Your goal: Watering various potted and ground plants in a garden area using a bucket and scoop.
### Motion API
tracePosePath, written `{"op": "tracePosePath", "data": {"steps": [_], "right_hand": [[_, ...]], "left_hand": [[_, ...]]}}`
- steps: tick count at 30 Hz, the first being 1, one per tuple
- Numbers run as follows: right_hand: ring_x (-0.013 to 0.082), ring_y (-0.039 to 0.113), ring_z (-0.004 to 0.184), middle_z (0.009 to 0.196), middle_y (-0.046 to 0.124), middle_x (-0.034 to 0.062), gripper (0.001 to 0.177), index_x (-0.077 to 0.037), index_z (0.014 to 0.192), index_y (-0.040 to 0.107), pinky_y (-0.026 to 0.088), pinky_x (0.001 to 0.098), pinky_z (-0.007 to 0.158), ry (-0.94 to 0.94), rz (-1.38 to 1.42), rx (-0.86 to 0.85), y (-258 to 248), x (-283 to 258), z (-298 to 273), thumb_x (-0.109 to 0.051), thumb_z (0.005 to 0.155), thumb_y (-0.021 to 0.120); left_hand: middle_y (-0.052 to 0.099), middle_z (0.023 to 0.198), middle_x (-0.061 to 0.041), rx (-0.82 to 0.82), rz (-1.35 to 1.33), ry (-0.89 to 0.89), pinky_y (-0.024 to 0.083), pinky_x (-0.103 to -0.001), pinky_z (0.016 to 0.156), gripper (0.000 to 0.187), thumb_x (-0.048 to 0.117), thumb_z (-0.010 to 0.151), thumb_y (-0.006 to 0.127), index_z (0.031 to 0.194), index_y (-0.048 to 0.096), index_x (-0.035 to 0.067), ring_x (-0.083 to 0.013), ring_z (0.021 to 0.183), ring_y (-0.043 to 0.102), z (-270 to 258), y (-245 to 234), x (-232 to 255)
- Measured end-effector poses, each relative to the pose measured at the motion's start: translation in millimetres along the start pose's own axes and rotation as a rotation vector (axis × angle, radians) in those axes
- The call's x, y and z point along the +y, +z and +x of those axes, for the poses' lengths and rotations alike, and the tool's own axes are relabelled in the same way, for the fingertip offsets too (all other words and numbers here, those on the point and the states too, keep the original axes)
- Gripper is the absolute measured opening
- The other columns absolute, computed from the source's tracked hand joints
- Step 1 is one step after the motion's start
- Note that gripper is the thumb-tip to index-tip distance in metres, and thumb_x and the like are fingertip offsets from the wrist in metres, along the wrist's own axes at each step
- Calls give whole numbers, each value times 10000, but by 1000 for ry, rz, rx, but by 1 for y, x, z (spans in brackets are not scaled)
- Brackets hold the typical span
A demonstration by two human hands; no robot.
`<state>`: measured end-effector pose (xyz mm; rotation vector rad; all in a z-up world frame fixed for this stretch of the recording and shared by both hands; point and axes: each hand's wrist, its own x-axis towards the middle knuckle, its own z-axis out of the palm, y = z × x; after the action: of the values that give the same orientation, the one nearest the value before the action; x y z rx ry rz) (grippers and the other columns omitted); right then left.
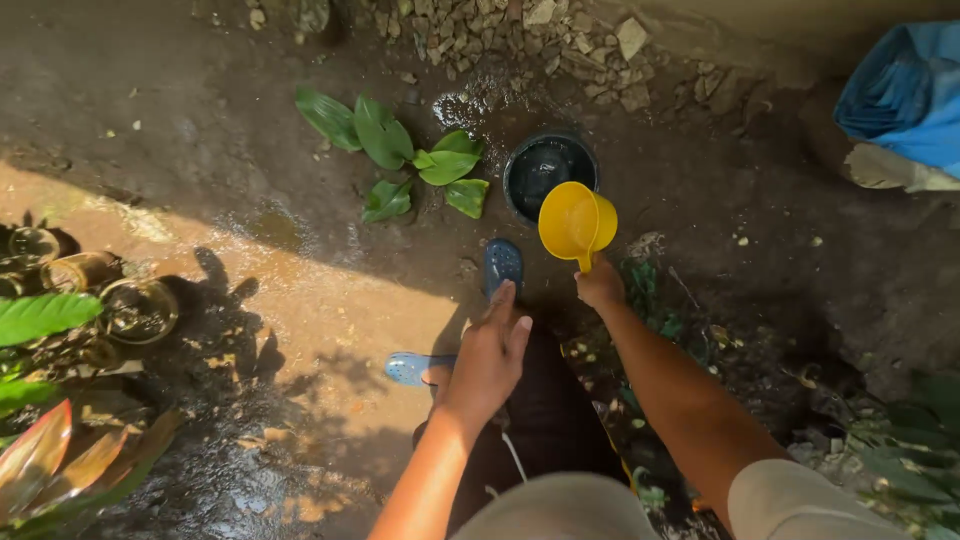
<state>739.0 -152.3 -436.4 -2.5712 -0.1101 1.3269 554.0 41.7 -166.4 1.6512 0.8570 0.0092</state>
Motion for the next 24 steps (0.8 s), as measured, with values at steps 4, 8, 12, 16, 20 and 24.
{"op": "tracePosePath", "data": {"steps": [4, 8, 12, 16, 20, 24], "right_hand": [[311, 757, 788, 1154, 720, 184, 662, -167, 1556, 331, 603, 475, 734, 140, -90, -113, 17, -8, 84, -88, 965, 618], [326, 730, 840, 1320, 593, 192, 743, -125, 1562, 275, 629, 489, 663, 98, -134, -94, 77, 36, 203, 20, 922, 624], [357, 687, 930, 1307, 597, 227, 879, -94, 1612, 147, 600, 494, 676, 73, -358, -115, 92, 21, 226, -6, 917, 677], [384, 698, 953, 1159, 697, 241, 853, -105, 1628, 194, 588, 488, 737, 126, -337, -55, 120, 25, 252, -9, 918, 658], [390, 655, 896, 1053, 705, 221, 665, -89, 1434, 510, 543, 461, 698, -279, -222, 169, 186, 103, 304, -46, 821, 763], [234, 612, 753, 932, 662, 99, 418, -78, 1361, 646, 491, 358, 585, -196, 343, -31, 168, 107, 296, -107, 948, 703]], "left_hand": [[527, 1482, -267, 27, -28, -57, 489, -405, 1053, 499, 158, 1006, 593, 1439, 488, -66, -422, 1315, 556, 61, 26, -30], [513, 1487, -263, -42, -71, -127, 530, -402, 978, 511, 153, 1006, 571, 1459, 463, -60, -421, 1316, 548, 114, 40, -57], [535, 1482, -269, -76, -79, -115, 495, -418, 1063, 501, 150, 1028, 578, 1463, 470, -72, -430, 1335, 552, 137, 65, -102], [529, 1490, -273, -74, -71, -137, 462, -428, 1110, 500, 159, 1021, 583, 1457, 484, -65, -431, 1349, 539, 152, 83, -129], [570, 1485, -222, -63, 129, 10, 342, -486, 1204, 486, 189, 1048, 596, 1468, 498, -35, -419, 1381, 516, 165, 112, -154], [566, 1494, -151, -135, 250, -20, 242, -542, 1041, 518, 224, 999, 572, 1464, 489, 11, -263, 1260, 620, 199, 124, -130]]}}
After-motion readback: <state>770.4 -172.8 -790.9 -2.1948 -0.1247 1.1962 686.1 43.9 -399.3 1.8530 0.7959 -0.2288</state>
